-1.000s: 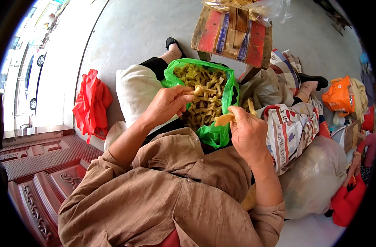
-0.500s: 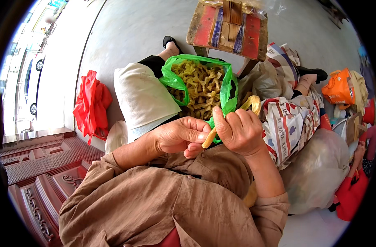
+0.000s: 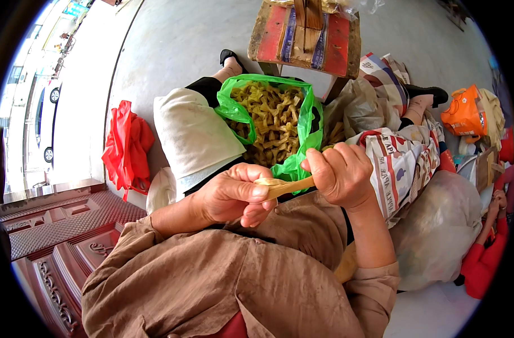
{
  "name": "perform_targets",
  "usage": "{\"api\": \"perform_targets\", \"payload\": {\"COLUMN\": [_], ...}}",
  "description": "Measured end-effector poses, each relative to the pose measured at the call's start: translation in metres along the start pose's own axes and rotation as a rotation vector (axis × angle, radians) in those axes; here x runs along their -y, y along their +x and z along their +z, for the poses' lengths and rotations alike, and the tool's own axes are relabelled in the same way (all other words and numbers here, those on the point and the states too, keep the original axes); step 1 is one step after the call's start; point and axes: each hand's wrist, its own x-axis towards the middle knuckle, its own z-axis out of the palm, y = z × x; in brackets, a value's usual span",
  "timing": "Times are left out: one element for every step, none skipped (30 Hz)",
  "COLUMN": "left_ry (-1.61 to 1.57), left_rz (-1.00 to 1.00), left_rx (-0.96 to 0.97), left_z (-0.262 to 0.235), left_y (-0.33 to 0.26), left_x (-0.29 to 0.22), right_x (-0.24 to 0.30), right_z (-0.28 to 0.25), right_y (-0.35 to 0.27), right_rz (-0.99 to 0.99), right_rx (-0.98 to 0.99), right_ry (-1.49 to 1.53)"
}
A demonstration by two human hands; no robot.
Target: The person sits on the floor and sorts through a green plastic bag filled with dried yellow vegetable strips. They pick up individual pieces, inspect them, and tear them into smaller pieces by hand, placing the processed pieces back into the bag.
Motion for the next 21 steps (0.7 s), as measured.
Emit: {"api": "perform_targets", "payload": {"left_ry": [0.005, 0.007, 0.009, 0.005, -0.062, -0.093, -0.125, -0.098, -0.07, -0.043, -0.019, 0.006, 0.031, 0.06, 0.323, 0.587, 0.846, 1.19, 1.669, 1.909, 2.147], "left_rz": [0.045, 0.089, 0.132, 0.145, 0.149, 0.183, 0.216, 0.251, 0.286, 0.32, 0.338, 0.356, 0.373, 0.372, 0.428, 0.48, 0.529, 0.632, 0.626, 0.749, 0.874], "left_rx": [0.042, 0.042, 0.043, 0.031, 0.045, 0.039, 0.033, 0.054, 0.074, 0.094, 0.117, 0.14, 0.163, 0.136, 0.107, 0.076, 0.048, 0.074, -0.024, -0.036, -0.05], "left_z": [0.005, 0.009, 0.011, 0.004, -0.005, -0.009, -0.012, -0.012, -0.011, -0.011, -0.011, -0.011, -0.012, -0.016, -0.018, -0.018, -0.02, -0.021, -0.017, -0.018, -0.019], "left_y": [-0.003, -0.01, -0.014, -0.013, -0.01, -0.011, -0.011, -0.01, -0.01, -0.008, -0.005, -0.001, 0.002, 0.002, 0.004, 0.007, 0.012, 0.02, 0.017, 0.017, 0.02], "left_x": [-0.004, -0.011, -0.017, -0.019, -0.02, -0.019, -0.019, -0.021, -0.024, -0.026, -0.028, -0.03, -0.032, -0.035, -0.039, -0.043, -0.045, -0.042, -0.039, -0.034, -0.031], "right_x": [-0.002, -0.006, -0.008, -0.004, -0.002, 0.0, 0.001, 0.001, 0.002, 0.004, 0.007, 0.009, 0.012, 0.016, 0.022, 0.026, 0.03, 0.034, 0.035, 0.027, 0.025], "right_z": [0.0, 0.002, 0.004, 0.004, 0.008, 0.013, 0.017, 0.018, 0.02, 0.024, 0.028, 0.032, 0.034, 0.036, 0.036, 0.028, 0.021, 0.015, 0.012, 0.008, 0.007], "right_y": [-0.003, -0.007, -0.008, -0.009, -0.009, -0.009, -0.01, -0.011, -0.013, -0.015, -0.014, -0.013, -0.011, -0.009, -0.006, -0.003, 0.003, 0.008, 0.01, 0.005, 0.003], "right_rz": [0.025, 0.048, 0.072, 0.107, 0.119, 0.131, 0.144, 0.171, 0.187, 0.203, 0.216, 0.246, 0.319, 0.393, 0.467, 0.575, 0.704, 0.831, 0.958, 1.027, 1.024], "right_rx": [-0.012, -0.031, -0.049, -0.046, -0.045, -0.043, -0.042, -0.033, -0.038, -0.044, -0.052, -0.049, -0.016, 0.02, 0.055, 0.177, 0.207, 0.235, 0.261, 0.315, 0.347], "right_ry": [-0.002, -0.003, -0.004, 0.007, 0.019, 0.03, 0.041, 0.068, 0.083, 0.097, 0.113, 0.141, 0.253, 0.367, 0.481, 0.61, 0.821, 1.034, 1.248, 1.458, 1.491]}}
